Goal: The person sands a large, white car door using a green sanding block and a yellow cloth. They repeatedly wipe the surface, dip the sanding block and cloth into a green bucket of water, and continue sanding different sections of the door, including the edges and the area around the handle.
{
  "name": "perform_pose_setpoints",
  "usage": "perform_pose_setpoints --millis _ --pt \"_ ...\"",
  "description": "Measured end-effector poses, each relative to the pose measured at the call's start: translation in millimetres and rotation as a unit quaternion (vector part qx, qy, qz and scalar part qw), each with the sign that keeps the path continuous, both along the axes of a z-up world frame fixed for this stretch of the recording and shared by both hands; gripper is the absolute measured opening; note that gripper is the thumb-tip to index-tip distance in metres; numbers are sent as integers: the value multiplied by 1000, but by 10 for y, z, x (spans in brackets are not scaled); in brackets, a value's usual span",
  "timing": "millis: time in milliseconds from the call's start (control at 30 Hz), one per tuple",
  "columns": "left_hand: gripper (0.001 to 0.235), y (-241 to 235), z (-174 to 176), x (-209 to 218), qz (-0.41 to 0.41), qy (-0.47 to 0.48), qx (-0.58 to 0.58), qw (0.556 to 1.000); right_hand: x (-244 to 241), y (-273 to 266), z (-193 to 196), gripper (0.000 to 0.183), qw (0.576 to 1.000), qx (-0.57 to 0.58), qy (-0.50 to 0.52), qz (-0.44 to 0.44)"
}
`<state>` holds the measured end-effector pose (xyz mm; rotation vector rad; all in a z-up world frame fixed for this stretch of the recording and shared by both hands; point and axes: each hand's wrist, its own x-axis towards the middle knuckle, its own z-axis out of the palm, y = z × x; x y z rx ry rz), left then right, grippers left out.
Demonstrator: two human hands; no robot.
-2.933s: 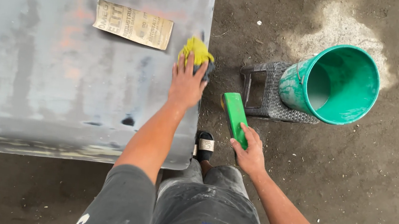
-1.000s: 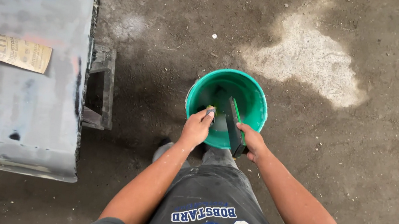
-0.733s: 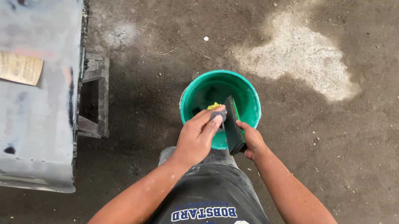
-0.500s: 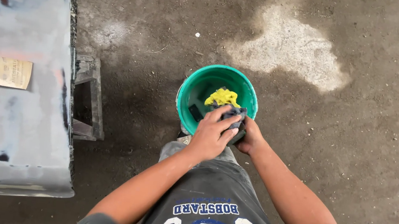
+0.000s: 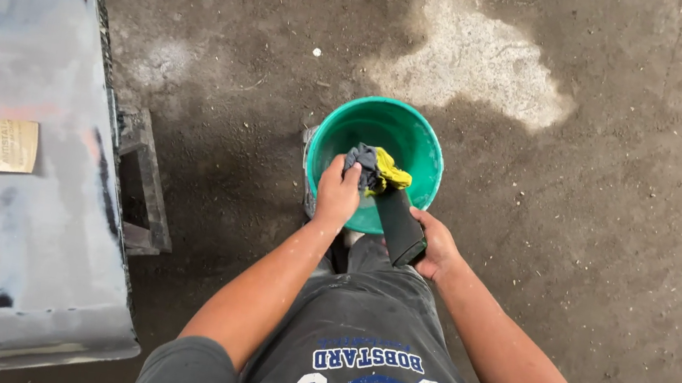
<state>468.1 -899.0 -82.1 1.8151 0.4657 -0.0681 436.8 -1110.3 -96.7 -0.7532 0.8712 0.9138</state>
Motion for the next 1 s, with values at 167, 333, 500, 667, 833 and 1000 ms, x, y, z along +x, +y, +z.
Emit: perform_pose_setpoints --millis 167,333,500,667,833,1000 --pt "22 -26 498 -51 -17 -67 -95 993 77 -11 -28 44 999 -44 -5 -5" --pt "24 -91 407 -2 -57 -47 -99 992 315 -48 -44 39 993 -105 -12 43" --pt "25 -110 -163 137 2 -10 -18 1000 680 -89 -86 36 982 -133 -47 125" --pt "26 -279 -394 172 87 29 50 995 1013 -241 -228 36 965 -125 -89 214" --pt "22 -642 -345 134 165 -58 208 962 1322 -404 -73 45 917 -150 -152 337" --pt "25 -944 287 65 195 81 138 968 1456 -530 -172 50 876 -153 -169 424"
